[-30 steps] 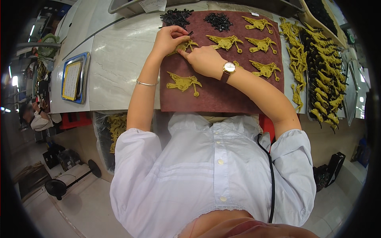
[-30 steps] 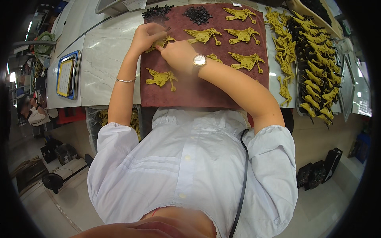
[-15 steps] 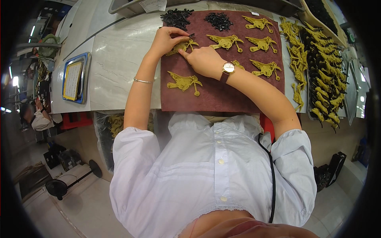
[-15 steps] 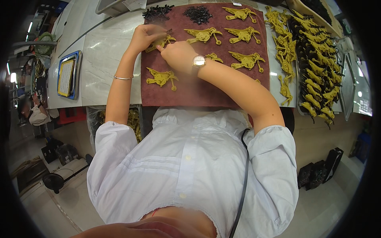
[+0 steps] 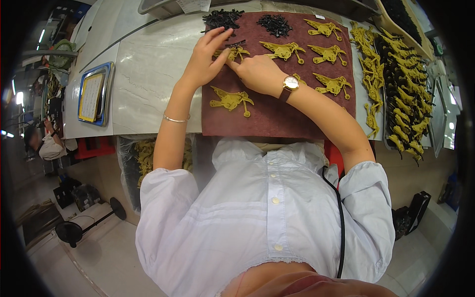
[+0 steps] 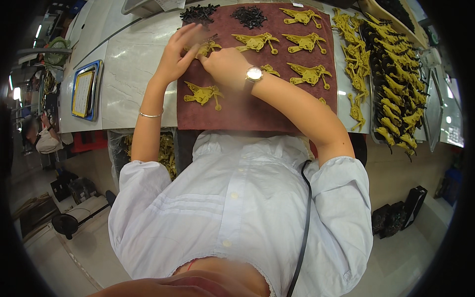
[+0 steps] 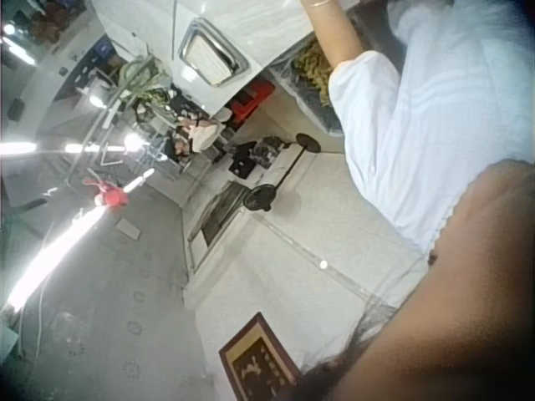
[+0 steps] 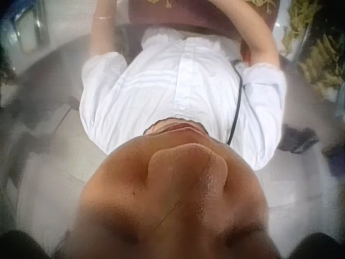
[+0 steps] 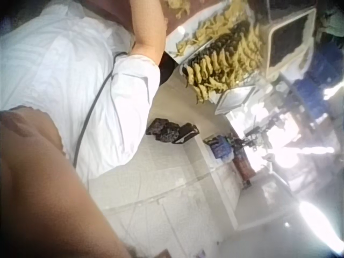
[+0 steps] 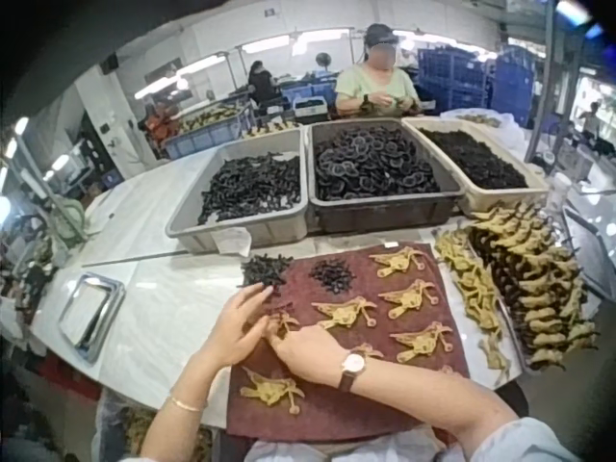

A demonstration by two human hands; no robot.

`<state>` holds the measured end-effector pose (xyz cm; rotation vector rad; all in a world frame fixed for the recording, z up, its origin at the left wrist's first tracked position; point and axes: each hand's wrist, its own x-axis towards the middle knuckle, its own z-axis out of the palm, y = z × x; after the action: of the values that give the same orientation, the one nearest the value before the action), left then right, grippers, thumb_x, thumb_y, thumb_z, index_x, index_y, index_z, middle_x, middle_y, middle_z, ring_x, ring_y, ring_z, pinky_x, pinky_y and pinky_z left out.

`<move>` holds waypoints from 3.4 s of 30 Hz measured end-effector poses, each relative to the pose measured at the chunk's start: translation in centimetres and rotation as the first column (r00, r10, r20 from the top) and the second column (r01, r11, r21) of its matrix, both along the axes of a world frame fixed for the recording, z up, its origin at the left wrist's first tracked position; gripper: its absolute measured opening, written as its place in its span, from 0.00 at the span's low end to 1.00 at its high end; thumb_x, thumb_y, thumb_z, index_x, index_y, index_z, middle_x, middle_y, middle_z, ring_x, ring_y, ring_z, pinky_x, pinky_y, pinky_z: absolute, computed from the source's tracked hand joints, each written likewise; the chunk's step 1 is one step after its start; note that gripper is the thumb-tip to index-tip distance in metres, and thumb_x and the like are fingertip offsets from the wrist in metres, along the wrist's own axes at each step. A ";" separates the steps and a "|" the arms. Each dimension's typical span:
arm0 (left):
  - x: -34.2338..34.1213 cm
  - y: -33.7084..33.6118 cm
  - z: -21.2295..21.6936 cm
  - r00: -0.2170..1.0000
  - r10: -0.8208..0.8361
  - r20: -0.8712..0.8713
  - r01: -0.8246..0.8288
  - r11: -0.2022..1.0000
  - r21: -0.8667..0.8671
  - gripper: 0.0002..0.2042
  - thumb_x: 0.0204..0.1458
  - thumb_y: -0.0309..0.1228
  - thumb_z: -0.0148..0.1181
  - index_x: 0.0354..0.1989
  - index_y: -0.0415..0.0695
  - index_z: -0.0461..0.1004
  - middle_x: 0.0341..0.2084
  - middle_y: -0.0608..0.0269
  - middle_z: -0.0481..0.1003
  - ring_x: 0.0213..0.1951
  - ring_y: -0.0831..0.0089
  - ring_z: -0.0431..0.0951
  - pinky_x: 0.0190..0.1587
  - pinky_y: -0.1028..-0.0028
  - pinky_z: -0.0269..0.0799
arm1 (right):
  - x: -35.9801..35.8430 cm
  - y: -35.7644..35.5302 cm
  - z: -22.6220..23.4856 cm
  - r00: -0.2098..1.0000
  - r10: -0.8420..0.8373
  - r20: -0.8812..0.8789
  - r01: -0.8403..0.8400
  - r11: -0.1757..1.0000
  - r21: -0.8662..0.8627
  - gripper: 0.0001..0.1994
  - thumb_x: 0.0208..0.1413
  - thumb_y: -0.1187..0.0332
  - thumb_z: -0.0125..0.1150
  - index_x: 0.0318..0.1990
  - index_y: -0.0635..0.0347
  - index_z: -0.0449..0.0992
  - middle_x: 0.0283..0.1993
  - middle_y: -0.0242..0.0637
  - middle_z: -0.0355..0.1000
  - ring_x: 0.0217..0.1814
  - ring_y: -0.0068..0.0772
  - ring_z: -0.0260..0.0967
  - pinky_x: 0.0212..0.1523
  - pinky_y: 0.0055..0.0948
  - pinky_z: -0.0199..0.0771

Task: The person wipes their hands with a tissue, places toy motorcycle frames onto the mat, and attaches small black parts and wheels onto each frame by hand.

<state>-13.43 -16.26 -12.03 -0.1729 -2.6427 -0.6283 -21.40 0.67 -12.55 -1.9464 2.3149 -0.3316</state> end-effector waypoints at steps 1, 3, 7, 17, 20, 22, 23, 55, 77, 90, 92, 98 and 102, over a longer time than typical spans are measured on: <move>0.4 0.7 1.2 0.997 0.072 -0.031 -0.065 0.982 0.180 0.16 0.53 0.29 0.55 0.51 0.46 0.74 0.51 0.58 0.73 0.53 0.64 0.71 0.53 0.67 0.66 | -0.1 0.2 0.4 1.000 -0.020 0.023 0.021 0.999 -0.030 0.19 0.46 0.73 0.57 0.49 0.62 0.71 0.29 0.43 0.76 0.30 0.44 0.76 0.29 0.38 0.75; 1.3 1.1 2.0 0.987 0.149 -0.063 -0.118 0.927 0.356 0.14 0.54 0.28 0.56 0.49 0.42 0.75 0.46 0.59 0.75 0.47 0.69 0.74 0.50 0.71 0.68 | -0.5 0.5 -0.4 0.979 -0.024 0.205 0.070 0.973 -0.221 0.18 0.49 0.73 0.55 0.51 0.58 0.71 0.25 0.43 0.73 0.27 0.41 0.74 0.27 0.37 0.73; 4.1 4.5 1.4 0.984 0.175 -0.027 -0.085 0.603 0.793 0.05 0.51 0.25 0.62 0.34 0.36 0.78 0.32 0.62 0.77 0.33 0.81 0.77 0.37 0.80 0.72 | -0.6 1.5 0.5 0.623 0.049 0.780 0.317 0.897 -0.309 0.14 0.58 0.66 0.53 0.51 0.54 0.72 0.22 0.29 0.68 0.21 0.23 0.63 0.23 0.26 0.65; 6.3 9.5 0.5 0.982 0.122 0.143 -0.180 0.405 0.896 0.07 0.50 0.22 0.63 0.37 0.35 0.75 0.31 0.62 0.77 0.31 0.79 0.78 0.34 0.80 0.74 | 1.4 3.0 0.1 0.326 0.078 0.942 0.379 0.902 -0.205 0.14 0.63 0.60 0.50 0.48 0.59 0.73 0.35 0.25 0.67 0.35 0.13 0.62 0.32 0.16 0.63; 6.8 9.7 0.8 0.966 0.077 0.246 -0.256 0.402 0.879 0.08 0.50 0.22 0.62 0.38 0.35 0.74 0.31 0.63 0.77 0.32 0.79 0.78 0.36 0.80 0.75 | 2.1 3.7 0.9 0.257 0.065 0.964 0.403 0.900 -0.168 0.15 0.63 0.59 0.49 0.49 0.58 0.72 0.33 0.22 0.66 0.30 0.09 0.60 0.26 0.14 0.59; 6.9 10.3 1.3 0.974 0.183 0.135 -0.221 0.614 0.758 0.08 0.50 0.22 0.61 0.39 0.36 0.75 0.30 0.60 0.77 0.30 0.76 0.79 0.34 0.78 0.75 | 2.2 4.2 2.2 0.117 0.030 0.993 0.365 0.928 -0.071 0.15 0.63 0.57 0.49 0.48 0.57 0.72 0.34 0.21 0.66 0.28 0.07 0.59 0.24 0.12 0.57; 7.1 10.3 1.4 0.973 0.185 0.135 -0.222 0.614 0.757 0.08 0.50 0.22 0.61 0.39 0.36 0.75 0.30 0.60 0.77 0.30 0.76 0.79 0.34 0.78 0.75 | 2.3 4.4 2.5 0.116 0.031 0.993 0.364 0.929 -0.072 0.15 0.63 0.57 0.49 0.48 0.57 0.72 0.34 0.21 0.66 0.28 0.07 0.59 0.24 0.12 0.57; 6.3 7.7 -1.9 0.994 -0.108 -0.027 -0.026 -0.465 0.885 0.07 0.61 0.28 0.49 0.42 0.39 0.70 0.36 0.63 0.72 0.39 0.75 0.71 0.45 0.72 0.71 | 3.5 3.5 0.1 -0.083 0.356 0.931 0.411 0.863 -0.293 0.08 0.54 0.71 0.63 0.33 0.55 0.68 0.25 0.18 0.59 0.23 0.07 0.53 0.23 0.10 0.52; 8.0 6.9 0.5 0.910 0.144 0.389 -0.398 0.562 0.725 0.08 0.56 0.30 0.56 0.33 0.37 0.74 0.23 0.65 0.75 0.22 0.77 0.73 0.27 0.77 0.70 | -1.8 5.4 1.8 -0.467 0.159 0.870 0.327 0.945 0.003 0.09 0.62 0.60 0.52 0.37 0.55 0.71 0.39 0.31 0.73 0.33 0.21 0.73 0.24 0.15 0.67; 9.1 4.9 0.2 0.947 0.118 0.300 -0.204 0.940 0.275 0.12 0.47 0.29 0.63 0.40 0.39 0.75 0.37 0.57 0.75 0.39 0.65 0.75 0.42 0.70 0.70 | -0.8 1.8 -0.7 0.824 0.061 0.563 -0.030 0.998 -0.063 0.21 0.43 0.59 0.68 0.39 0.68 0.77 0.36 0.52 0.75 0.40 0.50 0.74 0.41 0.37 0.73; 9.6 4.1 -0.1 0.980 0.105 0.171 -0.122 0.988 0.093 0.16 0.45 0.29 0.64 0.44 0.40 0.75 0.41 0.58 0.75 0.44 0.65 0.74 0.45 0.70 0.70 | -0.9 1.5 -1.3 0.812 0.057 0.581 -0.023 0.997 -0.067 0.21 0.43 0.59 0.67 0.40 0.69 0.77 0.36 0.53 0.75 0.39 0.50 0.74 0.40 0.37 0.73; 10.2 3.1 -0.8 0.943 0.084 0.322 -0.139 0.979 0.151 0.20 0.38 0.31 0.69 0.44 0.44 0.77 0.44 0.61 0.74 0.49 0.62 0.70 0.52 0.65 0.66 | -1.3 1.0 -1.1 0.797 0.018 0.603 -0.063 0.997 0.053 0.19 0.43 0.58 0.67 0.36 0.66 0.79 0.34 0.51 0.75 0.37 0.48 0.74 0.38 0.36 0.72; 10.0 2.9 -1.0 0.937 0.093 0.337 -0.166 0.966 0.196 0.19 0.37 0.32 0.70 0.42 0.46 0.78 0.42 0.63 0.74 0.50 0.62 0.69 0.53 0.65 0.62 | -1.4 0.9 -1.3 0.739 0.049 0.672 -0.073 0.997 0.008 0.17 0.42 0.58 0.67 0.33 0.64 0.80 0.31 0.50 0.75 0.34 0.46 0.73 0.36 0.36 0.72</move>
<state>-3.38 -13.36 -13.05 0.1882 -2.8355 -0.9721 -22.82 1.61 -13.85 -1.5156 1.7532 -0.8270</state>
